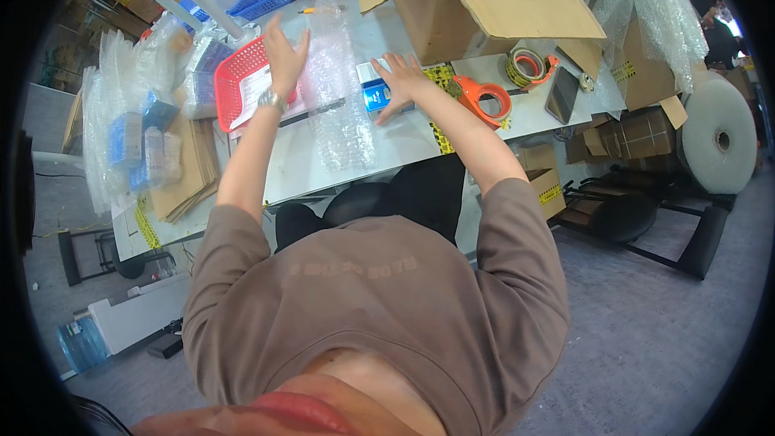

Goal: The person wraps small blue boxes in bubble wrap and secures them with tape. They retrieve boxes from a cardboard carton, place them on a sheet of bubble wrap, fold the wrap around each box, and seal it with clear packing tape using a handheld dispenser.

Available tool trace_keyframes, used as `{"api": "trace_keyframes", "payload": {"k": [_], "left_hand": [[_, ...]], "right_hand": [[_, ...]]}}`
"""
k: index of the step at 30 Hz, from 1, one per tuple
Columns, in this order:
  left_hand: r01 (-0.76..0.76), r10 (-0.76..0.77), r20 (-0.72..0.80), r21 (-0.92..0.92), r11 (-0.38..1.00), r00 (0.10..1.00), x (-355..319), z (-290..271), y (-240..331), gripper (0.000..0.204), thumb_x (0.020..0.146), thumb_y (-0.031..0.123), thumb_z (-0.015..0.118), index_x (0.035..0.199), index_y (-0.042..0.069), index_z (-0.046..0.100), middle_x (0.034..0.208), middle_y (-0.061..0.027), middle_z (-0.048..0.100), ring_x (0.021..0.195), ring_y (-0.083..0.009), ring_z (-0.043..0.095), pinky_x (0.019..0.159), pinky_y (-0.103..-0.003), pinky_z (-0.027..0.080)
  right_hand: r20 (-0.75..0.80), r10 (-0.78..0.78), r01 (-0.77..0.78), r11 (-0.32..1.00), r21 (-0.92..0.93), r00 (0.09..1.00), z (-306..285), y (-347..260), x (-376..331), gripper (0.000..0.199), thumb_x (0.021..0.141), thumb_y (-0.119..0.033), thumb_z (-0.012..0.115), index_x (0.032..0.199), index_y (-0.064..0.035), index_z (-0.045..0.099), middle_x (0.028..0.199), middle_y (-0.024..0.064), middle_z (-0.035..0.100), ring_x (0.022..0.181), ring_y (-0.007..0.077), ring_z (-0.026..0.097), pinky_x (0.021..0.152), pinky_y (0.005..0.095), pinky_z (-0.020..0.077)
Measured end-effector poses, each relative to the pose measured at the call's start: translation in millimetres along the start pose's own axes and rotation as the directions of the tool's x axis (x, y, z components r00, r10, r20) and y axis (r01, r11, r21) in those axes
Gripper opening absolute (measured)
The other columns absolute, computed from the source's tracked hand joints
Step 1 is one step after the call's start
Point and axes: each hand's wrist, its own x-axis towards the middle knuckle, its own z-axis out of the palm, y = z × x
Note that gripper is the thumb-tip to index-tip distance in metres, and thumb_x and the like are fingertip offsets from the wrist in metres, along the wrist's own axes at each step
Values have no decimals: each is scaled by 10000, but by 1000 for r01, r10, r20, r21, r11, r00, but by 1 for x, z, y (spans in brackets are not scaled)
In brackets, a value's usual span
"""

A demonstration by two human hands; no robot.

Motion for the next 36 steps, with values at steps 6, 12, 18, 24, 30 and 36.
{"api": "trace_keyframes", "payload": {"k": [6, 12, 18, 24, 30, 36], "left_hand": [[-10, 60, 444, -113, 994, 894, -142, -50, 63, 420, 835, 172, 648, 1213, 31, 530, 1310, -169, 508, 1203, -358, 486, 1025, -477, 364], [-116, 101, 665, -22, 993, 740, -231, -74, 59, 590, 899, 338, 589, 1380, 37, 426, 1494, -204, 324, 1393, -352, 297, 1137, -512, 226], [-68, 94, 651, -65, 996, 753, -227, -108, 74, 741, 857, 401, 644, 1450, 75, 343, 1538, -163, 271, 1434, -333, 225, 1151, -520, 190], [-197, 216, 698, -109, 974, 683, -238, -84, 61, 694, 801, 302, 707, 1400, 92, 426, 1498, -89, 374, 1374, -326, 338, 1108, -548, 269], [2, 76, 655, -118, 993, 752, -233, -74, 105, 545, 834, 354, 693, 1276, 69, 553, 1415, -100, 484, 1322, -333, 419, 1068, -546, 318], [123, 104, 448, -450, 885, 888, -226, -79, 129, 265, 812, 302, 720, 947, 76, 689, 1013, -98, 694, 1018, -306, 617, 889, -416, 459]], "right_hand": [[265, 113, -167, 968, 189, 958, -25, 11, 55, 1364, 538, -894, 596, 1480, 25, 238, 1515, 240, 276, 1397, 360, 296, 1135, 474, 252], [61, 345, -351, 917, 191, 936, -4, 23, 90, 1074, 749, -790, 525, 1405, 50, 391, 1441, 245, 390, 1362, 373, 346, 1124, 432, 291], [38, -61, 64, 995, -72, 997, 6, 10, 14, 1328, 528, -730, 747, 1509, -47, 169, 1427, 243, 375, 1325, 398, 363, 1127, 473, 247], [140, 100, -108, 993, 56, 985, -18, -10, -27, 1300, 503, -533, 830, 1505, -52, 158, 1424, 254, 362, 1337, 408, 346, 1112, 461, 271], [-210, 172, -95, 938, 334, 962, -41, -23, -63, 1202, 555, -447, 835, 1497, -72, 188, 1437, 250, 357, 1345, 396, 346, 1110, 465, 290], [-142, -97, 106, 993, 57, 985, -15, -75, -28, 1255, 493, -474, 823, 1493, -72, 179, 1397, 240, 378, 1292, 408, 384, 1086, 547, 265]]}}
